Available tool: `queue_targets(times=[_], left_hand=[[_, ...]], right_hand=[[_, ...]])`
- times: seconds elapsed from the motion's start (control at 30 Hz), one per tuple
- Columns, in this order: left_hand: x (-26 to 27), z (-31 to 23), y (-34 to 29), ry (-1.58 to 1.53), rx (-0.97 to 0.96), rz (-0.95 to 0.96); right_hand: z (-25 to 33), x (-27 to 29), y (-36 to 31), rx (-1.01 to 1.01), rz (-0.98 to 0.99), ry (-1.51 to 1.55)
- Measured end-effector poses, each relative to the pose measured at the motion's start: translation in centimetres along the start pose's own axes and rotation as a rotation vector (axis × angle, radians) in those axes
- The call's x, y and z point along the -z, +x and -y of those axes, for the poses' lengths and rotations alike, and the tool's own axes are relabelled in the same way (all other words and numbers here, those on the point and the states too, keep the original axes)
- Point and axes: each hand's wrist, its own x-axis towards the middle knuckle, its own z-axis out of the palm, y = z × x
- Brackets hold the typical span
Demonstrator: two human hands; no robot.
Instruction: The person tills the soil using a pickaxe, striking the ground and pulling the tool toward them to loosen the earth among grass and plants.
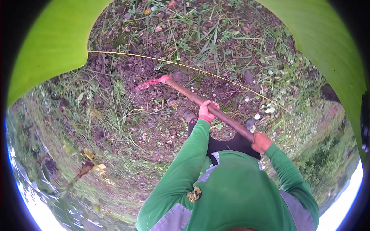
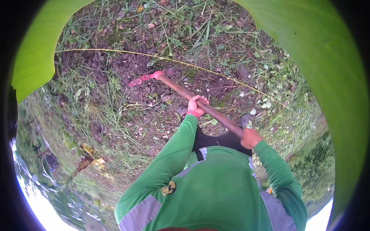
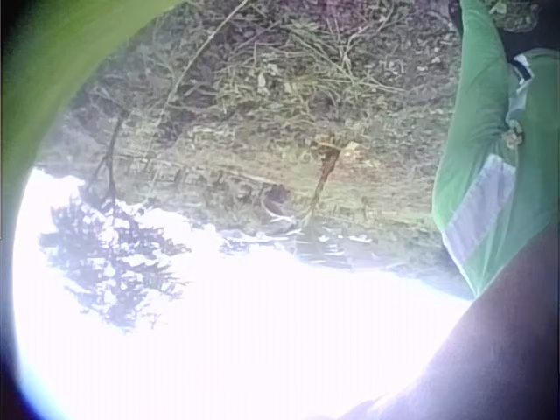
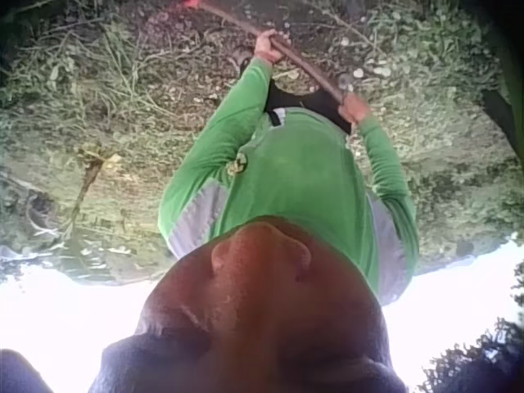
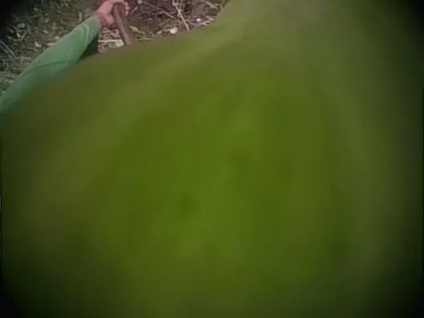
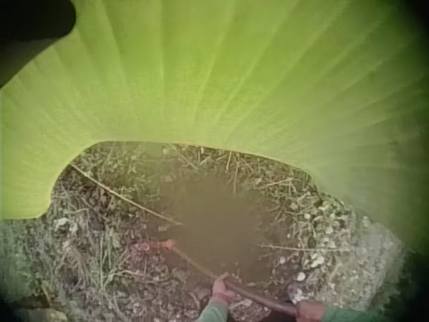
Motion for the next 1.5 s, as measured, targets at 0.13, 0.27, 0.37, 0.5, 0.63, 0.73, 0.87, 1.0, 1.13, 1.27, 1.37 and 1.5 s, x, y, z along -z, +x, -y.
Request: queue_targets(times=[0.13, 0.27, 0.37, 0.5, 0.63, 0.73, 0.87, 1.0, 1.13, 1.27, 1.37, 1.5], left_hand=[[2.2, 2.8, 3.5, -0.021, -0.138, -0.061], [2.0, 8.6, 6.7, 0.062, -0.248, -0.199], [1.9, 12.4, 6.8, 0.029, -0.317, -0.292], [0.5, 17.9, 3.1, 0.112, -0.444, -0.407], [-6.0, 17.5, -4.9, 0.129, -0.756, -0.383], [-12.3, 14.4, -14.8, 0.225, -1.112, -0.289], [-22.5, 11.4, -29.5, 0.302, -1.563, -0.209], [-28.5, 6.6, -38.4, 0.404, -1.832, -0.244], [-29.2, 1.2, -35.7, 0.391, -1.845, -0.211], [-22.3, -1.8, -17.4, 0.287, -1.675, -0.298], [-10.9, 3.0, 5.9, 0.332, -1.221, -0.475], [1.1, 5.3, 15.9, 0.537, -0.737, -0.765]], right_hand=[[-4.9, -2.6, 3.8, 0.087, -0.038, -0.066], [-13.2, -5.3, 7.9, 0.167, -0.097, -0.078], [-19.0, -6.1, 8.6, 0.308, -0.129, -0.085], [-24.6, -6.3, 8.0, 0.39, -0.09, -0.097], [-24.5, -5.8, 10.4, 0.542, -0.215, -0.102], [-18.0, -2.7, 10.7, 0.764, -0.329, 0.062], [-5.9, 3.4, 8.0, 1.016, -0.447, 0.178], [3.7, 9.1, 3.9, 1.15, -0.489, 0.259], [6.9, 12.1, 7.0, 1.142, -0.513, 0.242], [1.3, 9.7, 19.2, 0.854, -0.385, 0.123], [-13.0, 0.8, 28.6, 0.499, -0.25, 0.102], [-14.7, -7.4, 26.4, 0.278, -0.094, 0.017]])
